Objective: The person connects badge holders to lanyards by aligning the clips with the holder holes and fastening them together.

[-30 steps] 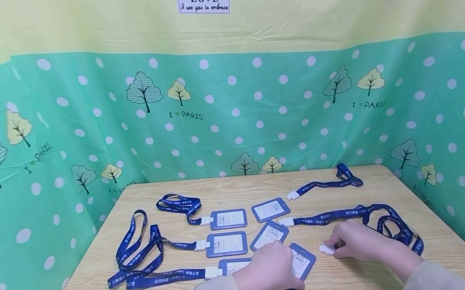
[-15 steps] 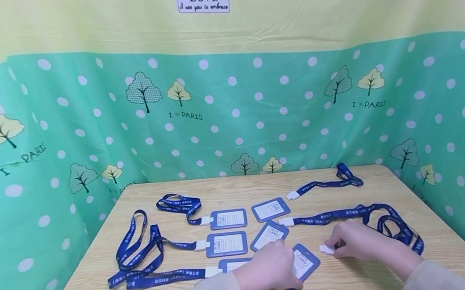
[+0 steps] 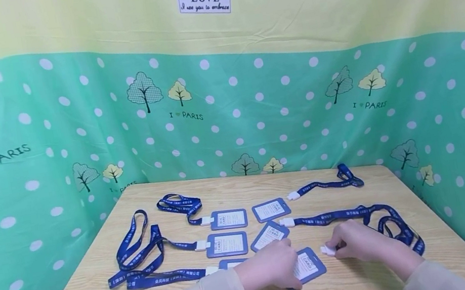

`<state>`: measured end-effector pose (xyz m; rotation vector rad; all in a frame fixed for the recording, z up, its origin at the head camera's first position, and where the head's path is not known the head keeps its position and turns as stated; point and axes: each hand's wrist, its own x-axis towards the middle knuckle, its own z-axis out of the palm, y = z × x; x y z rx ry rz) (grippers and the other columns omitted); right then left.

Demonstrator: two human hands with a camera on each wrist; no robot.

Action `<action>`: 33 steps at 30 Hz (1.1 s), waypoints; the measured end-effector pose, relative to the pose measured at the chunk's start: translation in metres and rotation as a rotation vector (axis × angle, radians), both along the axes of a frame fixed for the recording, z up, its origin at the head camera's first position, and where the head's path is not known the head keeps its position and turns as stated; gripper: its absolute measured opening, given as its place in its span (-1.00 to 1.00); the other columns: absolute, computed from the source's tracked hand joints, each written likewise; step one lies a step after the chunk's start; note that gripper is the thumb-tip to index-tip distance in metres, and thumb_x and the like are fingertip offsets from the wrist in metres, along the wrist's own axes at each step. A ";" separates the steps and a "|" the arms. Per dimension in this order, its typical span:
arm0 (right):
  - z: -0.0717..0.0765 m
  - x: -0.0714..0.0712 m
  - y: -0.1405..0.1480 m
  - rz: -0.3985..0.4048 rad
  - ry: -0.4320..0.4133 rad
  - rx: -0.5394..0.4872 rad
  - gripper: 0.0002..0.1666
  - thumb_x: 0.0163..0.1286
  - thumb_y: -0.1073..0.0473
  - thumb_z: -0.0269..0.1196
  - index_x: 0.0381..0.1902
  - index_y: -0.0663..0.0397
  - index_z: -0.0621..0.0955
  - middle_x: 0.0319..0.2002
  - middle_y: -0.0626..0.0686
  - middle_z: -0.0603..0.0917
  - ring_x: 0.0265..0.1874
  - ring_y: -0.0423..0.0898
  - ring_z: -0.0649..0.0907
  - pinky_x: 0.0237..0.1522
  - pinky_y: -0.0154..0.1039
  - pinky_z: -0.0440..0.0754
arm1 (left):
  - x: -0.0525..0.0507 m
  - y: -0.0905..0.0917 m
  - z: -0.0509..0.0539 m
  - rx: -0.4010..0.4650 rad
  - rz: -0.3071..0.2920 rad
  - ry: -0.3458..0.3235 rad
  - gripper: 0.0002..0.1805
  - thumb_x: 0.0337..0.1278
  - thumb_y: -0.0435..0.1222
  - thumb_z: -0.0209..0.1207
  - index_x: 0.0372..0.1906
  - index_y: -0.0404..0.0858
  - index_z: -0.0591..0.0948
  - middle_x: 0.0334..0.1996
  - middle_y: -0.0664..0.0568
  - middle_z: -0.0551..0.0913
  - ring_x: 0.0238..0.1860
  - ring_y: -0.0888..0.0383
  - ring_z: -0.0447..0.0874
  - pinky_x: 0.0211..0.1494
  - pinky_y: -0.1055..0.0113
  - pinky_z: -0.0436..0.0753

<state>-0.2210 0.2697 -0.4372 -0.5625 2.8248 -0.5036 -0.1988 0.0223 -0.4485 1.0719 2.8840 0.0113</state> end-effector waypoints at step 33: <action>0.001 0.000 0.007 0.053 -0.013 0.008 -0.77 0.08 0.19 0.55 -0.29 -0.23 0.81 -0.34 -0.27 0.67 -0.31 -0.22 0.62 -0.16 -0.08 0.68 | -0.005 -0.001 0.005 -0.067 -0.101 -0.005 -0.55 -0.18 0.18 0.51 -0.23 -0.01 0.79 -0.23 0.20 0.51 -0.29 0.26 0.43 -0.06 0.44 0.55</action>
